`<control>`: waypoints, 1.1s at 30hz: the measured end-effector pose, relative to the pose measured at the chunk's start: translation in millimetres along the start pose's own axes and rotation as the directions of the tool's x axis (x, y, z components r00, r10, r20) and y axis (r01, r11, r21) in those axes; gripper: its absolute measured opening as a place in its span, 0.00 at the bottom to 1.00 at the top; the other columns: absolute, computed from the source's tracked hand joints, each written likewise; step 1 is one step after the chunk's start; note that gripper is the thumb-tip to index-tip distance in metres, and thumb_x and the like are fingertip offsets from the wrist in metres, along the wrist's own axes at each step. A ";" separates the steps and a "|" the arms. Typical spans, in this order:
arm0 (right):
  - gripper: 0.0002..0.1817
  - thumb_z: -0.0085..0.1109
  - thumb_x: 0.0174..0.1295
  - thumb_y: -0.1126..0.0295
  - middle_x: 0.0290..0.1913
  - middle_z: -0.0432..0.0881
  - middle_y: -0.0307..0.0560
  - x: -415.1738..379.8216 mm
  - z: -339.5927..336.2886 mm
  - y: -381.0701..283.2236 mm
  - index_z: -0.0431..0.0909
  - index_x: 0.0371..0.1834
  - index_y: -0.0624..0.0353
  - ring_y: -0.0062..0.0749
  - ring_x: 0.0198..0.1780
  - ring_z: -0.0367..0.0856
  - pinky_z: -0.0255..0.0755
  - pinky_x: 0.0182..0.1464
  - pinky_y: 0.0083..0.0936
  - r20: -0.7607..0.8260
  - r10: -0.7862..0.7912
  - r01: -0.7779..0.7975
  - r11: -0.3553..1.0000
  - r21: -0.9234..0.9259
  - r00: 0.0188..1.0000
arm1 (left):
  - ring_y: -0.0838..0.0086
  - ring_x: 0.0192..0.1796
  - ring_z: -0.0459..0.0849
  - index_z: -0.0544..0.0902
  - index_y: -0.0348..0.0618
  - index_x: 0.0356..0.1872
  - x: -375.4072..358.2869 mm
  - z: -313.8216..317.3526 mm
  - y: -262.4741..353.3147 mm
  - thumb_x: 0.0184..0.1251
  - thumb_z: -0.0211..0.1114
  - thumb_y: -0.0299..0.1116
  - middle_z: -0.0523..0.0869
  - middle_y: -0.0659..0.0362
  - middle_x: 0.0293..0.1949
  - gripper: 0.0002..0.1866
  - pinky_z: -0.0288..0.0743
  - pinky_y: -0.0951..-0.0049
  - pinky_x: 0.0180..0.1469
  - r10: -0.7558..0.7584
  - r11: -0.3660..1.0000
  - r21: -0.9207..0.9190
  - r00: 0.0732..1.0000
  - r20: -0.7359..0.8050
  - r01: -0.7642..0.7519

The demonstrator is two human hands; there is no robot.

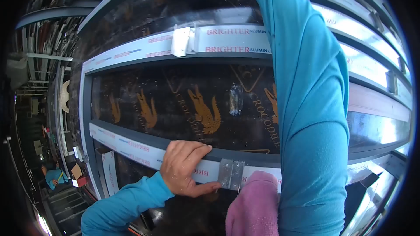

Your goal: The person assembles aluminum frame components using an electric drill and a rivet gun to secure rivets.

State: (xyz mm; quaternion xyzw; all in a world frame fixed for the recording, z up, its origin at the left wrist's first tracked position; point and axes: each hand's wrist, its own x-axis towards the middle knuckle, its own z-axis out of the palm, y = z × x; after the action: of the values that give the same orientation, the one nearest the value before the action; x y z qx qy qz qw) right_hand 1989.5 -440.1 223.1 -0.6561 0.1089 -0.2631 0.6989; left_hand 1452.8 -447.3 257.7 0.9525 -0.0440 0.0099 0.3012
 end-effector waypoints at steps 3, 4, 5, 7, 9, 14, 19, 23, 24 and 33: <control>0.22 0.62 0.54 0.62 0.45 0.80 0.56 -17.9 -17.7 -23.5 0.74 0.54 0.51 0.50 0.53 0.72 0.64 0.60 0.39 0.052 0.026 -0.025 0.999 -0.029 0.998 | 0.57 0.42 0.80 0.80 0.33 0.44 -4.5 -1.6 2.3 0.43 0.73 0.58 0.81 0.49 0.41 0.37 0.68 0.60 0.48 0.002 1.000 0.006 1.000 -0.017 -0.002; 0.22 0.62 0.54 0.62 0.45 0.80 0.55 -21.1 -21.3 -27.1 0.74 0.53 0.52 0.48 0.51 0.74 0.67 0.57 0.38 0.051 0.043 -0.043 0.999 0.010 0.998 | 0.56 0.42 0.80 0.80 0.34 0.44 -4.9 -1.4 3.8 0.44 0.73 0.58 0.81 0.49 0.41 0.36 0.68 0.60 0.48 0.012 1.000 0.004 1.000 -0.020 -0.012; 0.22 0.62 0.54 0.63 0.45 0.80 0.55 -32.6 -32.4 -43.8 0.74 0.53 0.53 0.46 0.49 0.75 0.68 0.56 0.37 0.087 0.045 -0.050 0.997 0.059 0.995 | 0.56 0.43 0.79 0.79 0.34 0.44 -5.8 -1.5 4.8 0.45 0.73 0.57 0.81 0.49 0.41 0.35 0.67 0.61 0.49 0.011 1.000 0.012 1.000 -0.018 -0.011; 0.21 0.63 0.54 0.65 0.43 0.79 0.54 -46.2 -49.5 -66.7 0.74 0.52 0.55 0.43 0.45 0.77 0.71 0.51 0.34 0.124 -0.006 -0.007 0.995 0.102 0.992 | 0.57 0.43 0.79 0.79 0.35 0.44 -6.9 -1.9 7.2 0.45 0.73 0.57 0.80 0.49 0.41 0.35 0.67 0.61 0.49 0.019 1.000 0.024 1.000 -0.020 -0.019; 0.19 0.63 0.54 0.67 0.37 0.76 0.48 -62.7 -63.3 -94.9 0.73 0.49 0.57 0.34 0.39 0.74 0.71 0.44 0.31 0.164 -0.012 -0.028 0.971 0.238 0.986 | 0.57 0.44 0.78 0.79 0.36 0.45 -9.3 -2.1 9.2 0.46 0.72 0.57 0.80 0.50 0.41 0.34 0.66 0.60 0.50 0.013 0.999 0.051 1.000 -0.016 -0.012; 0.23 0.61 0.52 0.69 0.51 0.68 0.58 -124.9 -123.0 -185.7 0.68 0.52 0.55 0.46 0.52 0.65 0.61 0.60 0.39 0.214 -0.029 -0.073 0.887 0.456 0.976 | 0.56 0.45 0.78 0.78 0.39 0.45 -18.3 2.3 8.6 0.48 0.70 0.58 0.80 0.51 0.41 0.33 0.67 0.59 0.50 0.115 0.990 0.088 0.989 -0.097 -0.107; 0.21 0.60 0.55 0.68 0.45 0.70 0.61 -230.2 -233.8 -299.1 0.69 0.52 0.58 0.51 0.51 0.67 0.63 0.56 0.37 0.244 0.017 -0.106 0.928 0.357 0.970 | 0.51 0.46 0.78 0.76 0.37 0.47 -18.0 4.4 26.2 0.48 0.70 0.56 0.80 0.47 0.41 0.33 0.67 0.55 0.54 0.130 0.991 0.009 0.946 -0.297 -0.133; 0.20 0.60 0.57 0.67 0.44 0.66 0.58 -299.3 -305.5 -376.0 0.68 0.52 0.53 0.45 0.47 0.66 0.65 0.53 0.31 0.296 -0.059 -0.087 0.884 0.459 0.953 | 0.56 0.58 0.73 0.69 0.31 0.58 -43.3 18.8 47.0 0.50 0.72 0.56 0.74 0.48 0.53 0.43 0.67 0.56 0.59 -0.100 0.841 -0.495 0.837 -0.538 -0.218; 0.20 0.60 0.57 0.67 0.45 0.65 0.57 -316.6 -320.9 -396.0 0.67 0.53 0.52 0.44 0.47 0.66 0.65 0.53 0.30 0.340 -0.044 -0.134 0.865 0.484 0.939 | 0.57 0.65 0.66 0.61 0.33 0.66 -47.3 29.2 9.0 0.53 0.74 0.46 0.67 0.48 0.63 0.45 0.67 0.57 0.62 -0.005 0.788 -0.522 0.845 -0.535 -0.326; 0.23 0.58 0.56 0.70 0.47 0.63 0.54 -526.4 -419.0 -574.5 0.62 0.55 0.53 0.40 0.52 0.58 0.56 0.60 0.32 0.491 -0.233 -0.123 0.798 0.589 0.840 | 0.60 0.64 0.68 0.55 0.35 0.68 -122.6 -162.4 202.2 0.58 0.70 0.28 0.66 0.45 0.64 0.41 0.62 0.60 0.67 -0.016 0.469 -0.538 0.603 -0.798 -0.700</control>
State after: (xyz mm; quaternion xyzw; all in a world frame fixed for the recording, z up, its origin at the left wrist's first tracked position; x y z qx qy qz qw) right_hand 1210.8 -531.9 632.9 -0.4506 -0.2013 -0.1093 0.8628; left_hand 1313.8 -509.2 500.9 0.5756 -0.1348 0.4218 0.6875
